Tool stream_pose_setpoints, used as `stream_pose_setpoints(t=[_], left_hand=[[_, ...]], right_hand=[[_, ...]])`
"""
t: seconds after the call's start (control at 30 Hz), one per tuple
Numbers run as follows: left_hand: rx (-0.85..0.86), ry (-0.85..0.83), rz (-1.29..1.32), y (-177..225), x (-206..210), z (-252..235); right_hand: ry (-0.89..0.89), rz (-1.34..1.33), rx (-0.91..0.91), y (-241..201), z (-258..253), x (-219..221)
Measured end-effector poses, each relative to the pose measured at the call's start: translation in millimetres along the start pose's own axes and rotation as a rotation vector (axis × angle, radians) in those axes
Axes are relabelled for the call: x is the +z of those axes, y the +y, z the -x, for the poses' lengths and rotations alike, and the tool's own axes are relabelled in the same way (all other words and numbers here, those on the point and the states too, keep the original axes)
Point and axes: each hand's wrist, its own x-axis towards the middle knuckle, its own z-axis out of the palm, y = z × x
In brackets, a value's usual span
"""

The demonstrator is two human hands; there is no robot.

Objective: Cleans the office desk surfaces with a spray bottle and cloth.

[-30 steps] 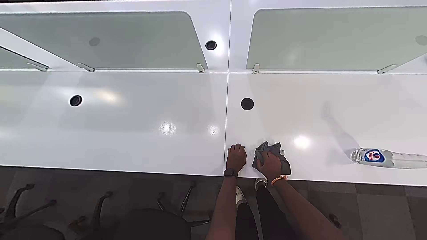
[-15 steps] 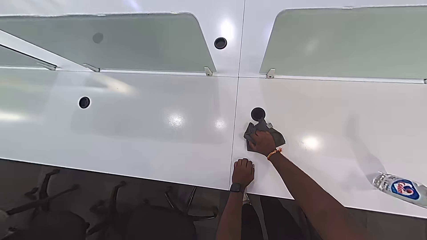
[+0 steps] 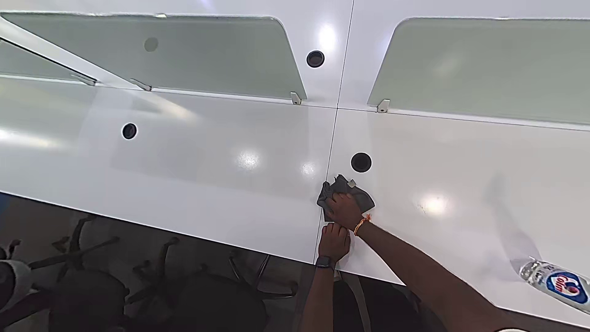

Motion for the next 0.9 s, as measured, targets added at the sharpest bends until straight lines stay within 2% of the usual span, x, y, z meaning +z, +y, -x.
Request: stream_pose_setpoints(t=[0.13, 0.2, 0.3, 0.4, 0.47, 0.57, 0.67, 0.83, 0.9], left_hand=[[0.003, 0.015, 0.013, -2, 3, 1], [0.002, -0.001, 0.016, -2, 3, 1], [0.005, -0.005, 0.010, -3, 4, 2], [0.014, 0.011, 0.007, -4, 4, 2], [0.007, 0.016, 0.002, -5, 4, 1], [-0.003, 0.013, 0.013, -5, 4, 0], [-0.008, 0.023, 0.026, -4, 5, 1], [-0.020, 0.031, 0.030, -4, 4, 0], [-0.021, 0.034, 0.030, -4, 4, 1]], right_hand=[[-0.138, -0.024, -0.226, 18, -21, -11], [-0.120, -0.035, -0.216, 34, -46, -22], [0.082, 0.033, 0.062, 67, -97, -57], [0.121, 0.102, 0.351, 97, -152, -78], [0.141, 0.131, 0.450, 101, -167, -78], [0.128, 0.128, 0.465, 85, -147, -68], [0.090, 0.107, 0.329, 61, -91, -47], [-0.229, 0.007, 0.187, 21, 16, -31], [-0.274, -0.014, 0.126, 23, 54, -28]])
